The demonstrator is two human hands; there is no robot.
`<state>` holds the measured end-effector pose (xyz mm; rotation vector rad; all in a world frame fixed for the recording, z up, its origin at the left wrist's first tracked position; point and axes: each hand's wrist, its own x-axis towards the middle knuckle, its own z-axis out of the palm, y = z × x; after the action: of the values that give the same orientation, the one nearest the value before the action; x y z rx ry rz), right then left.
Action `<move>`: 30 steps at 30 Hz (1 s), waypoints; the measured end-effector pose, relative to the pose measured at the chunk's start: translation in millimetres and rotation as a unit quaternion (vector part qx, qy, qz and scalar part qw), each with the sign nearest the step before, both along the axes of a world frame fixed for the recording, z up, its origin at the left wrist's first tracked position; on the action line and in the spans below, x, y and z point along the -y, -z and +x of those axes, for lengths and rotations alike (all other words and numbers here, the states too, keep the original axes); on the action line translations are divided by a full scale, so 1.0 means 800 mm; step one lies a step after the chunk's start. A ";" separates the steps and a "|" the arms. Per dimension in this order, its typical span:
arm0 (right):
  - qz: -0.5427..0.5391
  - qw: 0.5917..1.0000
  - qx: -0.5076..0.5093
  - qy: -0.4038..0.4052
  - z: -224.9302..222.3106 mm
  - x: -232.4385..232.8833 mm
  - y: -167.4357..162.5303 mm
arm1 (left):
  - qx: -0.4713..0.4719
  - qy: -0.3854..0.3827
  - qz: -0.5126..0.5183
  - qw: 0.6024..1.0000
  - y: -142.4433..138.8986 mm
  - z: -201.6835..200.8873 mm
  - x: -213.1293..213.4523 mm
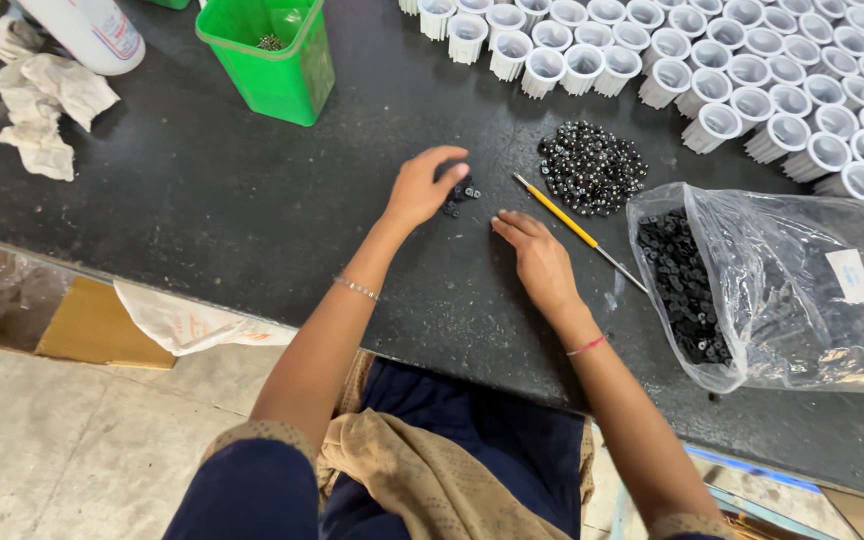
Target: The person sits at a workbench and inserts small metal fasteners into black plastic parts one at a time by hand, placing each finished part into a growing pile. Near the end, they gather the black plastic parts, put them into a clear plastic bag, and tie the bag closed.
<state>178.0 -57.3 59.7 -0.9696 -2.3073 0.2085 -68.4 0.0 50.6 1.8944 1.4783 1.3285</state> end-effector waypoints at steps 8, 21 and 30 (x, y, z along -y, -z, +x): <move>-0.066 0.988 0.094 0.099 -0.007 0.003 -0.004 | 0.277 -0.031 -0.074 0.957 -0.005 0.017 0.082; -0.303 0.938 -0.109 0.128 -0.027 -0.007 -0.029 | 0.704 0.086 -0.351 0.611 0.096 0.087 0.128; -0.184 0.962 -0.192 0.067 -0.024 0.086 -0.067 | 0.782 0.074 -0.310 0.536 0.072 0.095 0.110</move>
<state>159.0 -126.1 113.6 -1.1445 -1.8738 0.7231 7.4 -88.3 -7.1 -0.0664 0.4909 1.3159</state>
